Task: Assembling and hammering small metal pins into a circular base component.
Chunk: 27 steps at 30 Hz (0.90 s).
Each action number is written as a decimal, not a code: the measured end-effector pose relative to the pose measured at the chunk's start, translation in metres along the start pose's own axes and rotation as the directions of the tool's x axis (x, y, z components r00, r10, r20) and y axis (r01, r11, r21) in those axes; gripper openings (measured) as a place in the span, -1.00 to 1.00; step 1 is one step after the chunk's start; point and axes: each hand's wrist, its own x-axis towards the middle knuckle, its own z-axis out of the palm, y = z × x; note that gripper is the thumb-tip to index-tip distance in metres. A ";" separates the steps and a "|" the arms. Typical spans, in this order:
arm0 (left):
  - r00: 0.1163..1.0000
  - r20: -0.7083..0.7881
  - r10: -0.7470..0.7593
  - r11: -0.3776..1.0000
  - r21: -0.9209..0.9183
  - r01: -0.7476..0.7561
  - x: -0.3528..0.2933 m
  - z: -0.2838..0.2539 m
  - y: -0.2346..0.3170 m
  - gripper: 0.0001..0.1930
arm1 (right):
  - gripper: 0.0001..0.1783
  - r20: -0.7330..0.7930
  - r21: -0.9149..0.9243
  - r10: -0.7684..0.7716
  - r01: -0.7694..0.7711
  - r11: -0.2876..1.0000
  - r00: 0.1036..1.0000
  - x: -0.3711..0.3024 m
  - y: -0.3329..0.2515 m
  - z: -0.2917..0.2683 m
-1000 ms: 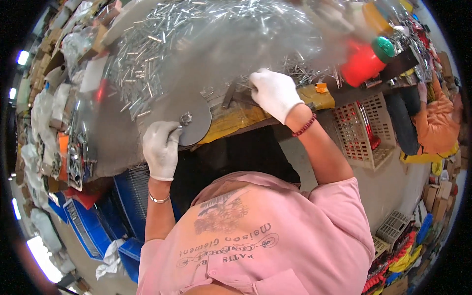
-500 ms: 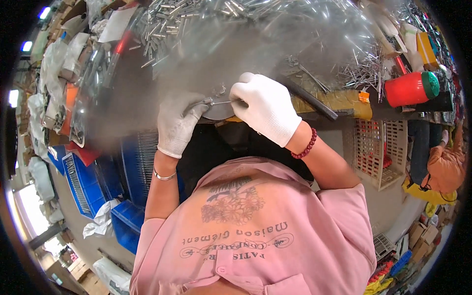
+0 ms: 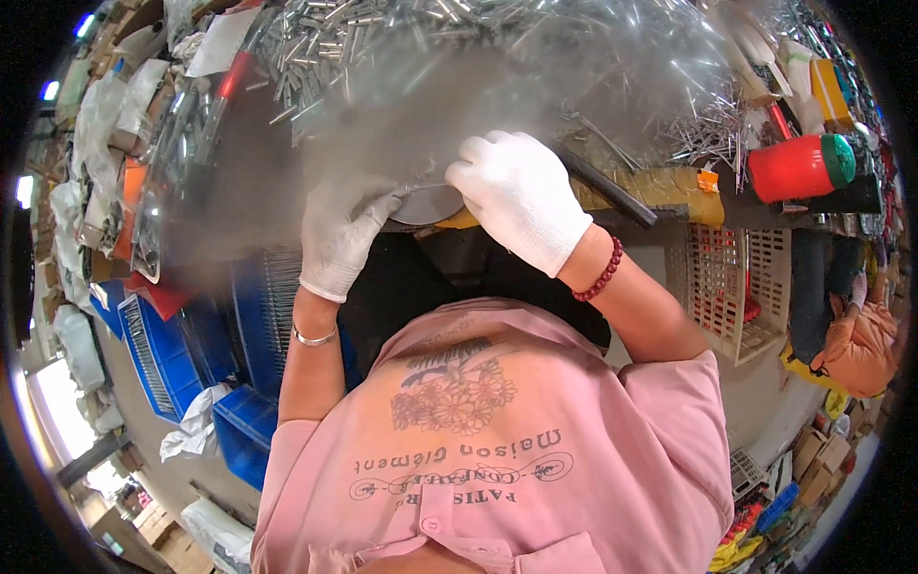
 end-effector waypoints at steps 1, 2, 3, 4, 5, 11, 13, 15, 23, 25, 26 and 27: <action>1.000 -0.003 0.000 1.000 -0.002 0.000 0.000 0.000 0.000 -0.83 | -0.90 -0.002 0.001 0.001 -0.001 1.000 1.000 0.000 0.001 0.001; 1.000 -0.001 0.002 1.000 -0.001 -0.002 -0.001 0.001 -0.001 -0.83 | -0.90 -0.001 -0.002 -0.011 0.011 1.000 1.000 0.001 0.001 0.002; 0.999 0.000 -0.046 0.997 -0.055 0.046 -0.003 0.003 -0.005 -0.83 | -0.90 -0.001 -0.004 -0.022 0.022 1.000 1.000 0.001 0.002 0.002; 0.995 0.003 -0.095 0.990 -0.108 0.095 -0.005 0.005 -0.008 -0.83 | -0.90 -0.002 -0.002 -0.023 0.023 1.000 1.000 0.001 0.002 0.002; 0.995 0.003 -0.096 0.990 -0.106 0.096 -0.006 0.006 -0.012 -0.83 | -0.90 -0.007 0.000 -0.029 0.029 1.000 1.000 0.001 0.002 0.001; 0.999 -0.042 -0.015 0.996 -0.084 0.011 -0.005 0.010 -0.015 -0.84 | -0.88 -0.040 0.033 -0.070 0.071 0.997 0.997 0.001 0.001 0.006; 0.998 -0.045 -0.044 0.987 -0.157 0.036 -0.005 0.013 -0.016 -0.85 | -0.86 -0.046 0.019 -0.079 0.080 0.997 0.996 0.002 -0.001 0.009; 0.999 -0.040 -0.035 0.988 -0.154 0.028 -0.006 0.012 -0.016 -0.85 | -0.83 -0.063 -0.017 -0.129 0.128 0.992 0.990 0.004 -0.002 0.014; 0.997 -0.043 0.071 0.997 -0.011 -0.071 -0.003 0.003 -0.004 -0.84 | -0.71 -0.244 -0.129 0.321 -0.359 0.925 0.915 -0.034 0.028 -0.021; 0.993 -0.049 0.112 0.994 0.014 -0.111 -0.002 0.003 -0.003 -0.84 | -0.69 -0.204 -0.166 0.385 -0.419 0.893 0.900 -0.044 0.040 -0.020; 0.994 -0.045 0.104 0.994 0.014 -0.104 -0.002 0.003 -0.003 -0.84 | -0.69 -0.209 -0.164 0.368 -0.404 0.900 0.906 -0.047 0.044 -0.018; 0.994 -0.042 0.097 0.995 0.015 -0.096 -0.002 0.003 -0.004 -0.84 | -0.70 -0.214 -0.162 0.350 -0.387 0.908 0.912 -0.047 0.046 -0.018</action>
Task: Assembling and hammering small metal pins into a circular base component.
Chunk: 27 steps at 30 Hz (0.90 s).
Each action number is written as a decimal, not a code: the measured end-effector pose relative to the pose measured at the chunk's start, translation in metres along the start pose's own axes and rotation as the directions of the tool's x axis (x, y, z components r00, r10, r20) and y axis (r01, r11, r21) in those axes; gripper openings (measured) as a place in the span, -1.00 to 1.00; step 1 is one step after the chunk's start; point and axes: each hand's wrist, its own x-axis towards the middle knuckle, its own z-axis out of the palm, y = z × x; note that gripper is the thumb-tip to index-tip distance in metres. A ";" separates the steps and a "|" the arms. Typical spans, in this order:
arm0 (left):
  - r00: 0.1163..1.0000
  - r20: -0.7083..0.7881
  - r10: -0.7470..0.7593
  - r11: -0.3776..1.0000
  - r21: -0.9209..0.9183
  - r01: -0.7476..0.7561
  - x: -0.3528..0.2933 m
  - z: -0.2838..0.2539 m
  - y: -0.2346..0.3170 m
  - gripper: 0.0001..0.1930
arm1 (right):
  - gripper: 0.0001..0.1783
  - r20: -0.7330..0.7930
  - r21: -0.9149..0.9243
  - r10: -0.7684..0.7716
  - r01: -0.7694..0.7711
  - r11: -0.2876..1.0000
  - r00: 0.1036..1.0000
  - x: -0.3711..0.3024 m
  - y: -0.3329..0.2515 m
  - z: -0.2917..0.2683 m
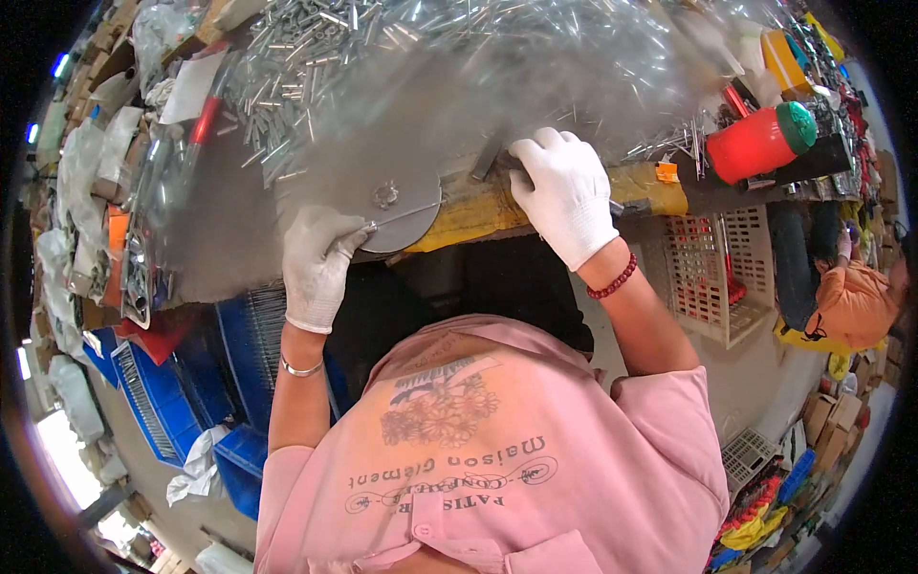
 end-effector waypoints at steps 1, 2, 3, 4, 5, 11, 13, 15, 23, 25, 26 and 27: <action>1.000 -0.003 0.000 1.000 0.000 0.000 0.000 0.000 0.000 -0.84 | -0.70 -0.001 -0.001 -0.003 0.003 1.000 1.000 0.003 0.001 -0.001; 1.000 -0.006 0.008 1.000 0.012 -0.008 0.000 0.000 0.000 -0.84 | -0.72 -0.020 0.010 0.002 -0.002 1.000 1.000 0.008 0.000 -0.003; 1.000 -0.009 0.016 1.000 0.026 -0.016 0.000 0.000 0.001 -0.84 | -0.75 -0.038 0.022 0.007 -0.007 1.000 0.999 0.012 -0.002 -0.006; 1.000 -0.011 0.018 0.999 0.026 -0.018 0.001 0.000 0.001 -0.84 | -0.84 -0.102 0.093 -0.028 0.038 0.995 0.994 0.019 -0.010 -0.010; 0.999 -0.012 0.033 0.999 0.021 -0.033 0.001 0.001 0.000 -0.84 | -0.84 -0.104 0.094 -0.030 0.040 0.995 0.994 0.024 -0.014 -0.006; 0.999 -0.019 0.026 1.000 -0.014 -0.026 0.000 0.001 0.002 -0.84 | -0.93 0.030 0.090 -0.246 0.242 0.966 0.969 0.055 -0.008 0.031; 0.999 -0.022 0.038 0.999 -0.015 -0.038 0.000 0.001 0.001 -0.84 | -0.93 0.055 0.091 -0.265 0.259 0.962 0.963 0.057 -0.006 0.033; 1.000 -0.022 0.003 0.999 -0.032 -0.004 -0.002 0.002 0.002 -0.83 | -0.92 0.095 0.124 -0.286 0.274 0.954 0.953 0.059 -0.003 0.034; 1.000 -0.005 -0.009 1.000 0.029 0.009 -0.005 0.002 -0.005 -0.82 | -0.92 0.178 0.200 -0.249 0.212 0.957 0.952 0.061 -0.022 0.022; 1.000 -0.018 -0.022 0.998 0.052 0.022 -0.006 0.003 -0.006 -0.83 | -0.89 0.024 0.432 -0.289 0.251 0.866 0.957 0.053 -0.051 0.014; 1.000 -0.006 -0.019 0.998 0.055 0.019 -0.006 0.003 -0.008 -0.82 | -0.86 0.028 0.485 -0.319 0.266 0.833 0.947 0.049 -0.064 0.014; 1.000 0.006 -0.016 0.998 0.058 0.016 -0.007 0.004 -0.009 -0.82 | -0.85 -0.014 0.512 -0.344 0.302 0.804 0.939 0.045 -0.077 0.016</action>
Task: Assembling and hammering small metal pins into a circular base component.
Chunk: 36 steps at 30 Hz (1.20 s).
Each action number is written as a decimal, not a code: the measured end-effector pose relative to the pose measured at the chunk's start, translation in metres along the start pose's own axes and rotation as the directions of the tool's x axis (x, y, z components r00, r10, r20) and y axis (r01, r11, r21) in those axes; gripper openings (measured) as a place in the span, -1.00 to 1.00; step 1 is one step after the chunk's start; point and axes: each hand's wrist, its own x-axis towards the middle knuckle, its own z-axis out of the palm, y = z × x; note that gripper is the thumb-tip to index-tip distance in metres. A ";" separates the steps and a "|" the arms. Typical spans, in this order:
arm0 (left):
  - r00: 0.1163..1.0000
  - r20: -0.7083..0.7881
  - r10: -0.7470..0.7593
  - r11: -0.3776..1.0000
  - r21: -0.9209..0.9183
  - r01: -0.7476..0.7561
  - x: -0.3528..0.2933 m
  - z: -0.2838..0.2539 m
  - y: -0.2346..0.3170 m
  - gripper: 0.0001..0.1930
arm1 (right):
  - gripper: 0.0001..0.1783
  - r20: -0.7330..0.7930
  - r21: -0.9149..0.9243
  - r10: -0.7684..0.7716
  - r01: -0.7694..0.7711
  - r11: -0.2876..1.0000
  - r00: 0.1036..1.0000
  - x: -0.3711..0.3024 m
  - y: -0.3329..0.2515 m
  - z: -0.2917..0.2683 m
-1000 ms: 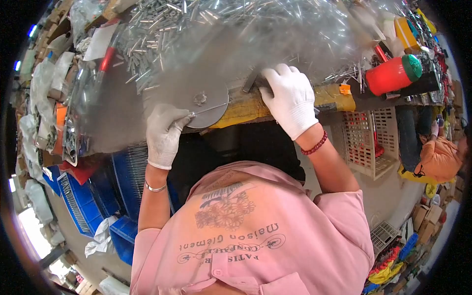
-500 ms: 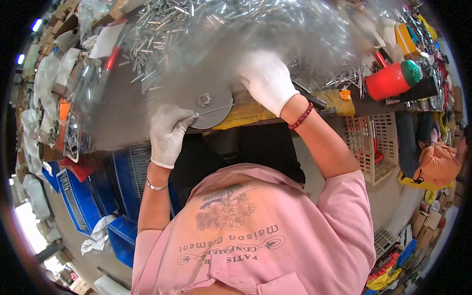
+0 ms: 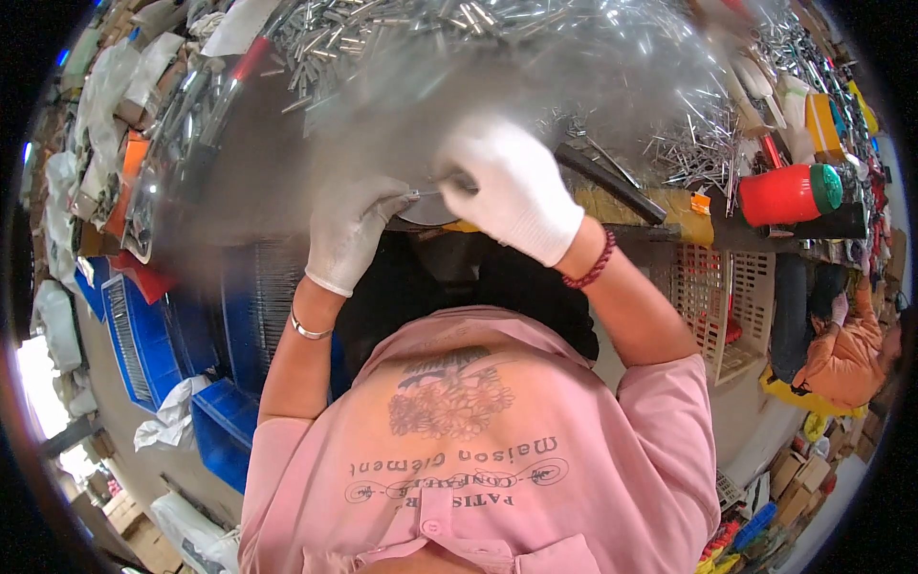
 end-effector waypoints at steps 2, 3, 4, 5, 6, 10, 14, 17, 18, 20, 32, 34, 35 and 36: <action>1.000 -0.006 -0.008 1.000 -0.016 0.008 0.000 0.001 -0.001 -0.82 | -0.84 -0.024 0.036 -0.023 0.023 0.999 0.999 0.001 -0.009 0.016; 1.000 -0.010 -0.013 0.999 -0.034 0.012 0.000 0.001 0.000 -0.82 | -0.84 -0.031 0.039 -0.033 0.034 0.999 0.999 0.001 -0.009 0.021; 1.000 -0.014 -0.017 0.999 -0.030 0.017 -0.001 0.002 0.000 -0.82 | -0.84 -0.028 0.044 -0.039 0.040 0.998 0.999 0.001 -0.009 0.025; 0.999 -0.029 -0.027 0.999 -0.043 0.026 -0.002 0.003 0.000 -0.81 | -0.84 -0.014 0.046 -0.034 0.034 0.998 0.999 0.001 -0.009 0.028; 0.998 -0.043 -0.037 0.998 -0.057 0.034 -0.002 0.003 0.000 -0.81 | -0.85 0.000 0.048 -0.029 0.029 0.998 1.000 0.001 -0.009 0.030; 0.998 -0.041 -0.049 0.997 -0.055 0.047 -0.007 0.005 -0.005 -0.81 | -0.85 0.010 0.045 -0.017 0.016 0.999 1.000 0.002 -0.013 0.029; 0.998 -0.046 -0.052 0.995 -0.092 0.048 -0.007 0.007 -0.007 -0.82 | -0.86 0.033 0.014 0.004 -0.004 1.000 0.999 0.003 -0.013 0.030; 0.998 -0.035 -0.056 0.995 -0.089 0.053 -0.007 0.006 -0.006 -0.83 | -0.87 0.033 0.023 0.010 -0.011 1.000 0.999 0.004 -0.015 0.030; 0.997 -0.024 -0.067 0.994 -0.090 0.065 -0.007 0.006 -0.006 -0.84 | -0.87 0.036 0.028 0.016 -0.017 0.999 0.999 0.004 -0.015 0.030; 0.998 -0.034 -0.059 0.996 -0.074 0.057 -0.007 0.006 -0.005 -0.84 | -0.87 0.020 0.031 0.022 -0.023 0.999 1.000 0.002 -0.012 0.034; 0.999 -0.008 -0.045 0.993 -0.105 0.044 -0.003 -0.002 -0.003 -0.85 | -0.72 -0.019 -0.335 0.040 -0.044 0.941 0.999 -0.021 -0.011 -0.016; 0.999 -0.019 -0.047 0.992 -0.117 0.044 0.000 -0.006 0.006 -0.84 | -0.68 -0.091 -0.503 0.249 -0.260 0.824 0.964 -0.037 0.003 -0.039; 0.999 -0.016 -0.042 0.992 -0.123 0.040 0.001 -0.005 0.007 -0.84 | -0.68 -0.088 -0.570 0.298 -0.294 0.768 0.950 -0.047 0.014 -0.047; 0.999 -0.016 -0.040 0.990 -0.133 0.037 0.002 -0.005 0.007 -0.85 | -0.67 -0.088 -0.631 0.346 -0.321 0.706 0.934 -0.058 0.026 -0.052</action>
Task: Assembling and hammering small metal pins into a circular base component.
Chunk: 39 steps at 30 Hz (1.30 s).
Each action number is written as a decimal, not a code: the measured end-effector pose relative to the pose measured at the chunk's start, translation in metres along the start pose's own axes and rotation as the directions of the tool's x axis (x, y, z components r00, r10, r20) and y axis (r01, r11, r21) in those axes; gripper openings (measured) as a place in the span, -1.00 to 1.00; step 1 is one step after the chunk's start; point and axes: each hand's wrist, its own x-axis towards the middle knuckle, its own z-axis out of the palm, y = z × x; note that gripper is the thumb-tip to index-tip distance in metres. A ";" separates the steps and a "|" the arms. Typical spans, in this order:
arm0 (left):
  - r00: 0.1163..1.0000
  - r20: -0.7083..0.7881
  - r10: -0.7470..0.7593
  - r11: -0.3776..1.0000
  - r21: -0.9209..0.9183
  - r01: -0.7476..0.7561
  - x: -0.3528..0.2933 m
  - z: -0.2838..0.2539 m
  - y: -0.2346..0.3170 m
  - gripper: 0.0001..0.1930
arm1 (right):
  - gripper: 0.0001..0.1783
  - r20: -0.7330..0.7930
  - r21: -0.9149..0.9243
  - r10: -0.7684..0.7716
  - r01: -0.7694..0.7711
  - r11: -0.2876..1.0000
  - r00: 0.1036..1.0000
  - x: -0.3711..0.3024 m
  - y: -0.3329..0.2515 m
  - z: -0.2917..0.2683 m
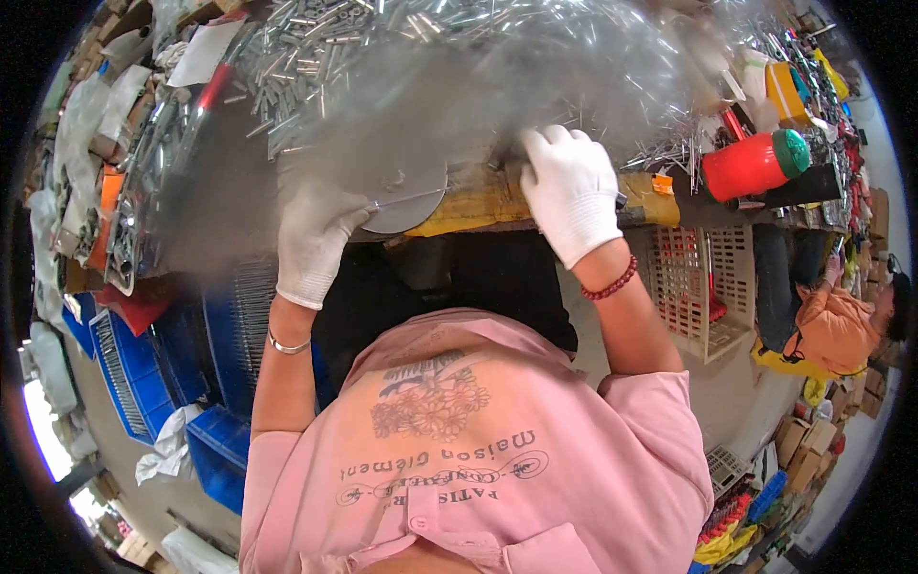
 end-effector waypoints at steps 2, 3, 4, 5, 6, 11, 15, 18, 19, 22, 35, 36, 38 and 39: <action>1.000 0.004 0.004 1.000 -0.010 -0.004 0.002 0.000 0.000 -0.86 | -0.68 0.047 -0.040 0.006 -0.004 0.999 0.999 -0.004 0.016 0.006; 1.000 0.008 0.018 1.000 0.005 -0.018 0.003 0.000 -0.001 -0.85 | -0.69 0.012 0.008 -0.016 0.016 1.000 1.000 -0.005 0.020 0.008; 1.000 0.003 0.023 0.999 0.030 -0.023 0.002 -0.002 -0.003 -0.85 | -0.69 -0.025 0.064 -0.050 0.052 0.997 0.998 -0.002 0.018 0.009; 1.000 -0.004 0.011 0.999 0.041 -0.011 0.000 0.000 -0.006 -0.85 | -0.70 -0.067 0.169 -0.033 0.044 0.985 0.997 -0.002 0.016 0.006; 1.000 -0.020 -0.009 1.000 -0.007 0.009 -0.002 0.004 -0.011 -0.84 | -0.70 -0.095 0.183 -0.034 0.051 0.982 0.995 -0.004 0.012 -0.001; 0.998 -0.038 0.040 0.999 -0.020 -0.041 -0.003 0.009 -0.019 -0.82 | -0.60 -0.151 0.572 -0.103 0.172 0.802 0.983 -0.004 -0.046 -0.029; 1.000 0.009 0.016 0.999 -0.038 -0.016 -0.004 0.009 -0.024 -0.82 | -0.61 -0.227 0.542 -0.191 0.286 0.790 0.955 0.001 -0.077 -0.017; 0.999 -0.012 -0.051 0.981 -0.186 0.048 -0.007 0.012 -0.027 -0.82 | -0.62 -0.473 0.476 -0.150 0.396 0.786 0.868 -0.006 -0.087 -0.013; 0.999 -0.022 -0.039 0.986 -0.161 0.035 -0.007 0.013 -0.029 -0.82 | -0.59 -0.359 0.406 -0.257 0.398 0.823 0.897 -0.007 -0.086 -0.008; 0.999 -0.012 -0.031 0.992 -0.120 0.029 -0.010 0.011 -0.031 -0.82 | -0.59 -0.103 0.382 -0.300 0.316 0.868 0.948 -0.013 -0.081 -0.002; 1.000 0.009 -0.029 0.991 -0.128 0.030 -0.009 0.003 -0.022 -0.81 | -0.80 0.041 0.348 -0.242 0.213 0.913 0.969 -0.001 -0.076 -0.001; 0.999 0.009 -0.031 0.992 -0.125 0.032 -0.011 0.003 -0.023 -0.81 | -0.81 0.075 0.362 -0.205 0.165 0.917 0.976 -0.010 -0.082 0.003; 0.998 -0.019 -0.062 0.986 -0.157 0.058 -0.014 0.006 -0.024 -0.79 | -0.86 0.151 0.448 -0.161 0.078 0.891 0.975 -0.021 -0.089 0.001; 0.998 -0.021 -0.065 0.986 -0.154 0.061 -0.016 0.006 -0.023 -0.79 | -0.85 0.210 0.545 -0.164 0.024 0.838 0.964 -0.024 -0.090 0.000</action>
